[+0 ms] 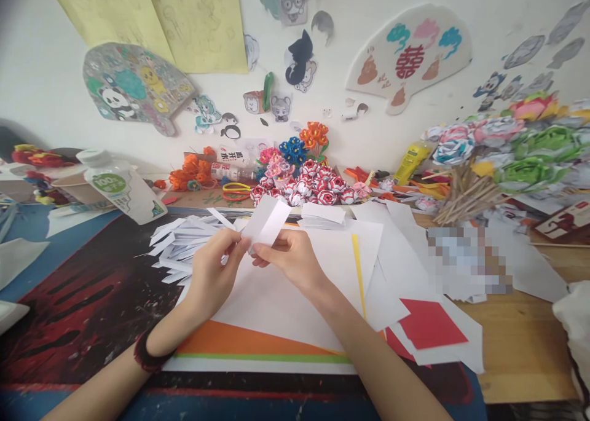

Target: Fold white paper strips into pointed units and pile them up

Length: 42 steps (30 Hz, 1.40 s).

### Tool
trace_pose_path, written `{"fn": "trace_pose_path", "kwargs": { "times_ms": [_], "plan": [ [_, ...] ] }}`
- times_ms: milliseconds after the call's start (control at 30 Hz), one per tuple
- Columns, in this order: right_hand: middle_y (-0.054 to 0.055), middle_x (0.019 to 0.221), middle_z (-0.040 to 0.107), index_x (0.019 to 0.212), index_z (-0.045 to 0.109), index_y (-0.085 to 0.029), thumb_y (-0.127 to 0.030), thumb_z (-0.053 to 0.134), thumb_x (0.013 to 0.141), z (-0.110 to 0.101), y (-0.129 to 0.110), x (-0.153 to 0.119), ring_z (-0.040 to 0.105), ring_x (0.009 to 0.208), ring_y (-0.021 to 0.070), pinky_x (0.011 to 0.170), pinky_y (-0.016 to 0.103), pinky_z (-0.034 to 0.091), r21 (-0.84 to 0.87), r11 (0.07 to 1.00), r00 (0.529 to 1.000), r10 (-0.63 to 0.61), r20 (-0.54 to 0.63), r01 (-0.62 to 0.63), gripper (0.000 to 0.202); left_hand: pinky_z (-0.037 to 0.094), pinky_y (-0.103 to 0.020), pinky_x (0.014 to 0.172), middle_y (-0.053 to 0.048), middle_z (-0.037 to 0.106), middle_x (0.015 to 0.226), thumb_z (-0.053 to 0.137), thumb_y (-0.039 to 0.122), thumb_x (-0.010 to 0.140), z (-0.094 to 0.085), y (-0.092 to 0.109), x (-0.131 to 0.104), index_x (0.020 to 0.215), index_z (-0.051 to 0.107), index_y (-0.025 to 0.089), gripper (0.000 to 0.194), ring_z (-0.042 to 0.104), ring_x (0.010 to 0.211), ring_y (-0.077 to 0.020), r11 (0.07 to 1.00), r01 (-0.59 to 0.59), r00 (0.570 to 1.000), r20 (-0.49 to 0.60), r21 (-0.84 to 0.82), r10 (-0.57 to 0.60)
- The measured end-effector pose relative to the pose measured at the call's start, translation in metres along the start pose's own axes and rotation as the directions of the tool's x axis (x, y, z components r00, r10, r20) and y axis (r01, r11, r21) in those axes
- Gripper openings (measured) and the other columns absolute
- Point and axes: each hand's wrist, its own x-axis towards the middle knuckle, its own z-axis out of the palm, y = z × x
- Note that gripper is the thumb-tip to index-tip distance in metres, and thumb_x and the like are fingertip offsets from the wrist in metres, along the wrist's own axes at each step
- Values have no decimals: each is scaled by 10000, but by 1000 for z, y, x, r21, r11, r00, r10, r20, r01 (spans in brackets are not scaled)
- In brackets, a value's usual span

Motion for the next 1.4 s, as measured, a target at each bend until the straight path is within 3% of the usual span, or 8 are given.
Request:
{"fn": "trace_pose_path", "kwargs": {
  "times_ms": [333,667,967,1267,1400],
  "plan": [
    [56,781,723,853,745,-140,-280,736,740,2,0,0,658,648,160,615,284,532,-48,998,999,-39,-16,38,180,363,-265,642,4,538,705,473,218,937,0,0,-2,745,513,191,197,468,674,-141,1000,-9,1000,-13,20,9],
    [31,700,675,750,727,-152,-273,723,737,-2,-4,-2,595,644,149,594,262,476,-117,987,991,-116,-63,108,122,374,-246,619,20,559,644,504,324,930,-5,6,2,719,536,178,259,492,607,-117,978,127,974,210,-165,-91],
    [31,693,659,741,720,-155,-292,731,727,-2,-8,-3,578,642,150,586,265,467,-105,989,991,-112,-69,104,138,412,-241,643,-5,613,697,480,342,943,-6,4,4,759,574,177,264,557,667,-128,909,230,951,277,-346,-135],
    [22,646,648,679,702,-153,-318,775,679,-1,-9,-3,556,583,136,562,268,467,-97,991,991,-104,-81,96,180,396,-240,630,12,580,654,479,319,942,-9,5,3,706,554,177,286,526,624,-115,942,179,958,268,-282,-102],
    [34,697,678,743,733,-155,-286,754,703,-2,-8,-2,575,612,139,560,259,473,-97,991,993,-102,-53,97,139,413,-253,672,-3,614,709,468,328,945,-11,3,5,755,567,177,262,562,682,-131,955,165,961,260,-246,-99]
  ]
}}
